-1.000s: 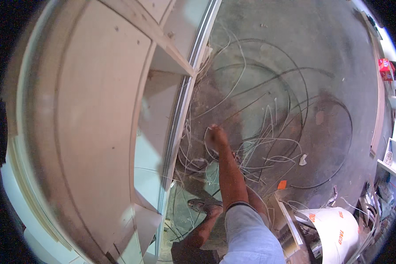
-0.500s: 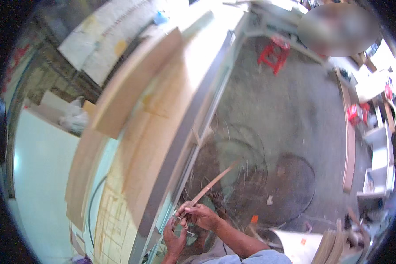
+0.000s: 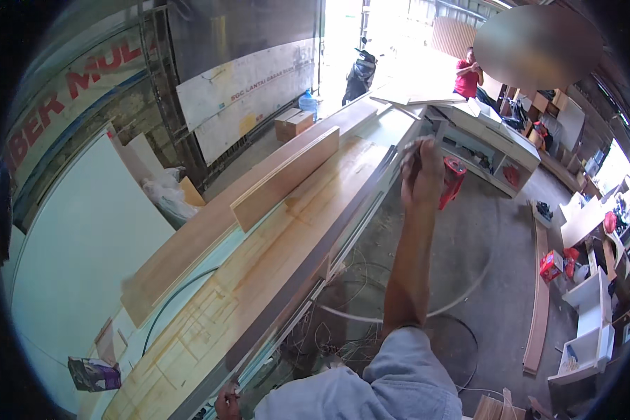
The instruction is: The person peels, aligns, and applies edge banding strips onto the edges of wooden boards by hand.
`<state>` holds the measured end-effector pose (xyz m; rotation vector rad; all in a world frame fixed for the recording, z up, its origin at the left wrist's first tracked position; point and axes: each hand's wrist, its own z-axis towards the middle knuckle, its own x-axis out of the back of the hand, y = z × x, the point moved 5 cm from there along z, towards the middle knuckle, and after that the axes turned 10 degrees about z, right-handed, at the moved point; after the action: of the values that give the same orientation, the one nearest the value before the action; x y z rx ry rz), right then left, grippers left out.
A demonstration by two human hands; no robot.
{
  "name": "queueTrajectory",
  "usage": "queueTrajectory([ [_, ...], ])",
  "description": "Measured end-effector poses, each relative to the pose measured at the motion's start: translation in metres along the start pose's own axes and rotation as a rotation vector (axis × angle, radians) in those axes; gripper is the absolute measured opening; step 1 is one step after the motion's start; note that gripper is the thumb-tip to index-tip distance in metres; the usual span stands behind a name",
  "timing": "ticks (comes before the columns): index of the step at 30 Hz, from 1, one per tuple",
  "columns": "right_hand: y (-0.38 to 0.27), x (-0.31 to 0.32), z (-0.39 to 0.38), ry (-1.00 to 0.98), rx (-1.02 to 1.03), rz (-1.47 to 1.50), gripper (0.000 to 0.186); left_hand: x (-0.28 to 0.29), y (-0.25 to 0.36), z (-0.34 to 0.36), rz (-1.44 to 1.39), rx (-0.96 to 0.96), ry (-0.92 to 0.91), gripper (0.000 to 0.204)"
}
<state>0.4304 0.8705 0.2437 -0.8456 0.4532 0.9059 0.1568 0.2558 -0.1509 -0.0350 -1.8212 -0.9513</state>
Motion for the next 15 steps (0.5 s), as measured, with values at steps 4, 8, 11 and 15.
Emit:
queueTrajectory([
  [4, 0.027, 0.003, 0.051, 0.116, -0.008, -0.160, 0.026, 0.037, -0.012, -0.023, -0.077, 0.092, 0.139, 0.030],
  [8, 0.113, 0.054, 0.094, 0.287, -0.293, -0.295, 0.018, 0.081, -0.070, -0.033, 0.038, 0.217, 0.217, 0.040],
  [11, 0.179, 0.106, 0.095, 0.467, -0.491, -0.442, 0.018, 0.124, -0.097, -0.046, 0.035, 0.414, 0.209, 0.039],
  [15, 0.201, 0.212, 0.100, 0.665, -0.577, -0.317, 0.017, 0.178, -0.063, -0.035, 0.271, 0.320, -0.101, 0.036],
])
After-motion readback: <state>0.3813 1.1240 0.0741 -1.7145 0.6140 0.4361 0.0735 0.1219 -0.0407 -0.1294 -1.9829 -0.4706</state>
